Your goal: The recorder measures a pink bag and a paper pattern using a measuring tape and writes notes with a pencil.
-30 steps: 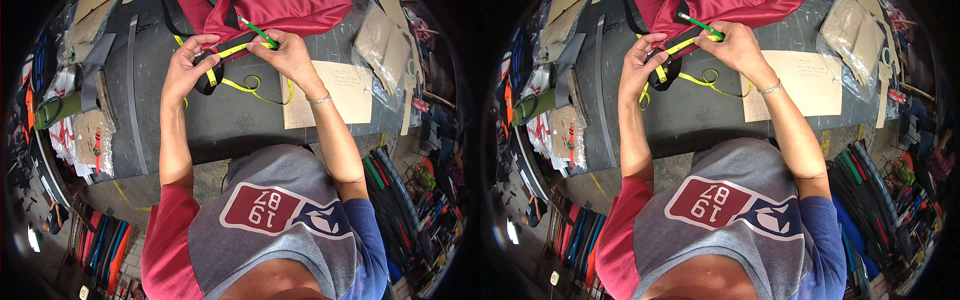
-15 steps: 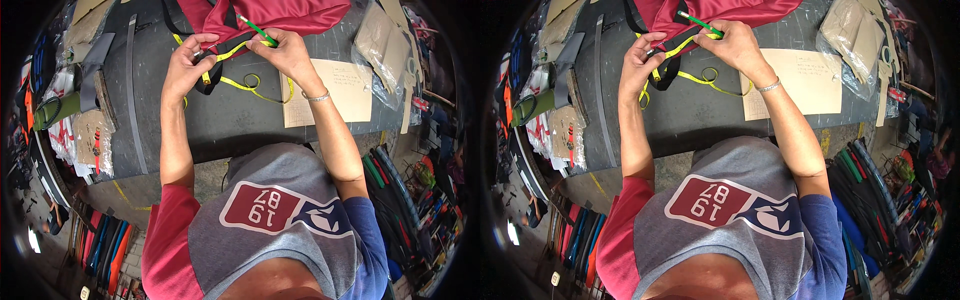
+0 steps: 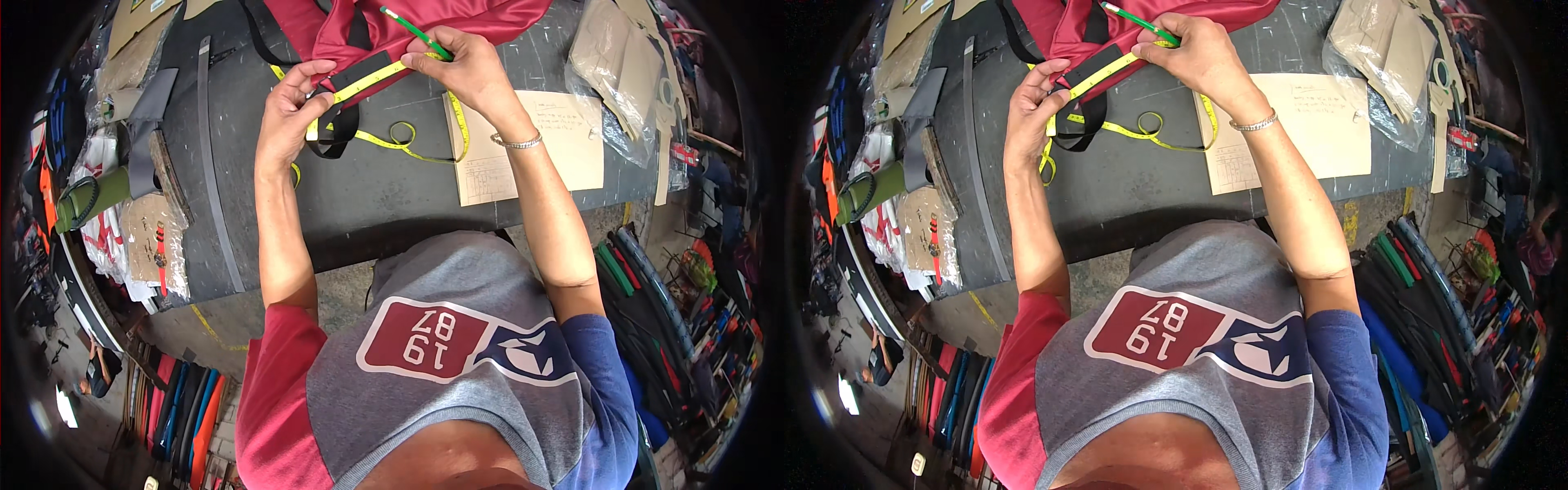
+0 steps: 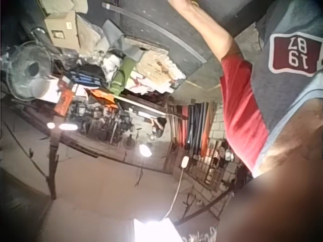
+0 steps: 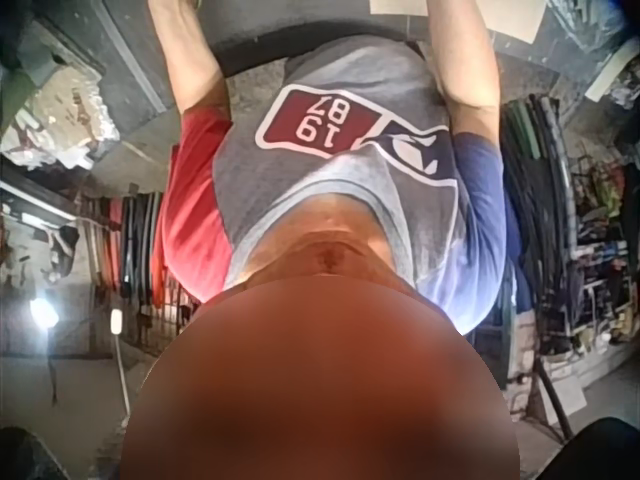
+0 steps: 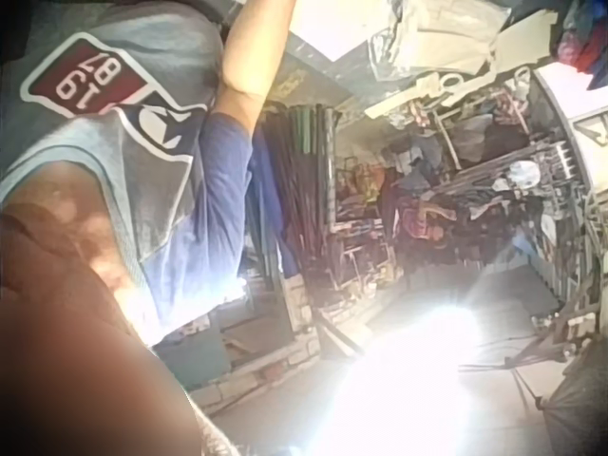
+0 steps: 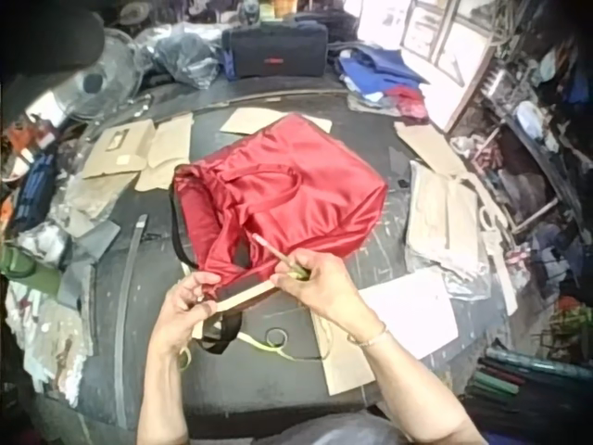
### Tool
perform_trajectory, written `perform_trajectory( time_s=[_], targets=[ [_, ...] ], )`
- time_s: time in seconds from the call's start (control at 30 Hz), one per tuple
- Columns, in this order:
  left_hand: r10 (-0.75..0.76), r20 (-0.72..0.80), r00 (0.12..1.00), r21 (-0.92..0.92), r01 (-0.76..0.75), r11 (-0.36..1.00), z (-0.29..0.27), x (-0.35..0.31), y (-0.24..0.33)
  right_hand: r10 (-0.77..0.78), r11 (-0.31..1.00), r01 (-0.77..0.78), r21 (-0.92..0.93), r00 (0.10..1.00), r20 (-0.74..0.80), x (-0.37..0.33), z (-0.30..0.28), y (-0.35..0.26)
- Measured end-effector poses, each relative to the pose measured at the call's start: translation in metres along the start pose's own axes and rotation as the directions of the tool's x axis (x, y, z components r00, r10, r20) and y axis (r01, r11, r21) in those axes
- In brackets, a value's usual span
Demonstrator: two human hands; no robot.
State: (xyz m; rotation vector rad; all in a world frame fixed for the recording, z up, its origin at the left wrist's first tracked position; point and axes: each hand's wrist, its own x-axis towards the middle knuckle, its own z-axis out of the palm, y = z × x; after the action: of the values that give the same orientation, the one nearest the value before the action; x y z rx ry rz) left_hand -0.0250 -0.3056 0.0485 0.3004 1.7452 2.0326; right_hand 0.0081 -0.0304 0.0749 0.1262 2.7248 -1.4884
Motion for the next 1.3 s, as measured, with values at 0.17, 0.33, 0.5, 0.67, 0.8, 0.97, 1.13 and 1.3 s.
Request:
perform_trajectory(
  time_s=[0.17,0.33,0.5,0.67,0.8,0.97,1.13,1.3],
  targets=[
    [-0.023,0.023,0.999,-0.012,0.023,1.000,-0.001,0.000,-0.003,0.019,1.000,-0.019,0.006,1.000,0.009,-0.002,0.002,0.004],
    [0.258,-0.199,0.945,0.472,-0.139,0.870,-0.027,0.017,-0.011,-0.085,0.996,0.086,0.005,0.993,-0.077,-0.013,0.004,0.004],
    [0.437,-0.325,0.839,0.841,0.045,0.539,-0.089,0.028,0.007,0.013,0.981,-0.003,0.192,0.999,-0.051,-0.062,-0.008,0.012],
    [0.543,-0.081,0.836,0.955,-0.091,0.282,-0.067,-0.006,-0.015,0.185,0.947,-0.145,0.285,0.975,-0.121,-0.143,-0.043,0.074],
    [0.533,-0.180,0.827,0.979,0.098,0.179,0.010,-0.060,-0.038,0.281,0.912,-0.155,0.380,0.911,-0.302,-0.185,-0.087,0.144],
    [0.286,-0.096,0.954,0.870,-0.059,0.489,0.134,-0.089,-0.057,-0.060,0.985,-0.088,-0.149,0.632,-0.772,-0.203,-0.156,0.213],
    [0.239,-0.104,0.965,0.899,-0.012,0.438,0.215,-0.070,-0.112,-0.143,0.960,-0.028,-0.278,0.805,-0.576,-0.231,-0.176,0.242],
    [0.250,-0.041,0.967,0.974,-0.017,0.225,0.207,-0.044,-0.144,-0.050,0.985,-0.023,-0.170,0.909,-0.414,-0.269,-0.180,0.226]
  ],
)
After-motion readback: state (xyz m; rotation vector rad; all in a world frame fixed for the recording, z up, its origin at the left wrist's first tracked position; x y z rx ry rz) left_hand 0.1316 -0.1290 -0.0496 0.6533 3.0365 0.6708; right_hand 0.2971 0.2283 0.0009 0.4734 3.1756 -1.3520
